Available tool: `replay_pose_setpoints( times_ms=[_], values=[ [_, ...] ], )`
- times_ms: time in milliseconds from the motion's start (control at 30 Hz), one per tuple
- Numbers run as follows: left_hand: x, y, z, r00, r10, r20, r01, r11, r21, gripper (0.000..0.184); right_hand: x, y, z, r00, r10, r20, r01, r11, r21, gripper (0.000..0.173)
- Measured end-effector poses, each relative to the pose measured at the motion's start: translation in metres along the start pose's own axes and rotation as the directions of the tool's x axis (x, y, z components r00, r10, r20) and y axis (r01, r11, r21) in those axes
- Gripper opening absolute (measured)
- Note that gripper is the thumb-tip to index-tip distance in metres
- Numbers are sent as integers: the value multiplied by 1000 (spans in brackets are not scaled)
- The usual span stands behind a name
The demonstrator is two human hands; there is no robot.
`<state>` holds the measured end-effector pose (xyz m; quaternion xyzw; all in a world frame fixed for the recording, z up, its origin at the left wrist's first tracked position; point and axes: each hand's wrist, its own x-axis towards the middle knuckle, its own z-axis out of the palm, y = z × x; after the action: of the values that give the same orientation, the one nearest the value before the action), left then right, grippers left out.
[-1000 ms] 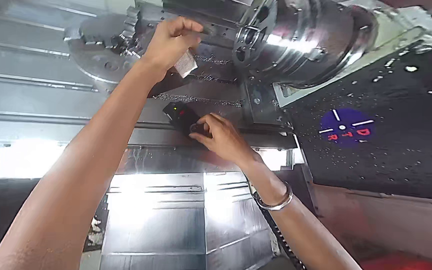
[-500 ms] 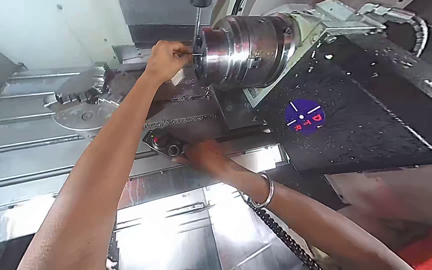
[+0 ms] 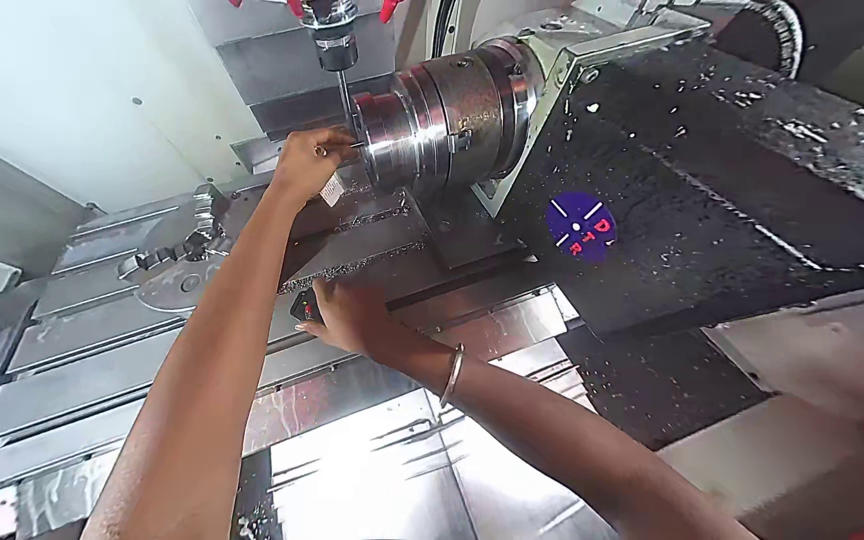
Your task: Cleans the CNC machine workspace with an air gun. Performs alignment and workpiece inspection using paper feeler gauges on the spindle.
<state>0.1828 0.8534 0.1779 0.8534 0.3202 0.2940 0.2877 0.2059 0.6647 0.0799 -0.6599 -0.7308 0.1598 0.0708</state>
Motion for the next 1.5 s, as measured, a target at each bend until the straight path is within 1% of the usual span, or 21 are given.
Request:
replay_pose_setpoints(
  times_ms=[100,167,333,433,533,567,633,667,767,867,900,967,1000,1067,1133,1167,1233,1333,1367,1433,1500],
  values=[
    [-3,-2,7,999,-15,-51,13,999,-38,20,4,-4,4,1000,-2,0,2,1000,-13,67],
    [-4,-3,10,996,-21,-84,17,998,-53,20,5,-6,1,999,-5,53,5,1000,-6,63],
    [-4,-4,12,994,-15,-104,10,999,-49,20,7,-3,-4,992,-75,101,71,997,43,59],
    [-4,-6,13,994,-20,-111,15,999,-48,20,6,0,-10,982,-134,136,126,990,63,61],
    [-4,-6,14,993,-30,-116,22,998,-66,20,7,7,-12,971,-199,133,181,974,135,59],
    [-4,-6,15,993,-29,-117,21,997,-72,19,8,9,-13,973,-189,134,168,974,155,61],
    [-5,-7,16,992,-19,-124,7,995,-96,19,9,11,-12,984,-126,125,109,984,138,74],
    [-5,-8,17,991,-20,-129,6,994,-109,19,9,11,-10,987,-107,117,93,988,123,76],
    [-5,-7,19,988,-51,-143,30,989,-144,20,9,9,-17,974,-159,161,138,981,135,60],
    [-6,-6,20,989,-66,-134,45,987,-153,21,12,11,-26,942,-219,254,181,969,168,57],
    [-6,-6,20,988,-67,-136,45,987,-156,21,13,11,-25,946,-205,249,166,972,169,59],
    [-6,-6,20,988,-68,-141,44,985,-169,20,13,11,-17,971,-144,193,115,982,150,72],
    [-6,-6,21,987,-67,-144,41,983,-177,20,12,11,-13,979,-121,164,99,985,138,75],
    [-6,-6,23,986,-68,-154,38,981,-191,20,13,11,-9,981,-137,137,117,983,139,67],
    [-6,-7,22,986,-64,-154,35,982,-183,21,15,13,-13,964,-200,177,167,968,187,58],
    [-6,-8,22,987,-60,-149,34,985,-172,21,16,15,-16,953,-219,212,175,962,207,59],
    [-5,-8,23,987,-56,-152,30,986,-164,21,17,19,-17,953,-207,221,153,959,237,67],
    [-6,-7,25,982,-81,-172,49,982,-181,20,16,19,-3,983,-137,120,106,967,232,75],
    [-6,-7,25,981,-84,-178,50,981,-187,20,16,18,0,985,-137,102,112,968,226,72],
    [-6,-8,26,980,-75,-187,38,981,-193,21,17,21,0,974,-202,100,174,956,235,58],
    [-6,-8,27,980,-76,-186,37,978,-203,21,20,24,-8,949,-261,178,208,940,269,57]
  ],
)
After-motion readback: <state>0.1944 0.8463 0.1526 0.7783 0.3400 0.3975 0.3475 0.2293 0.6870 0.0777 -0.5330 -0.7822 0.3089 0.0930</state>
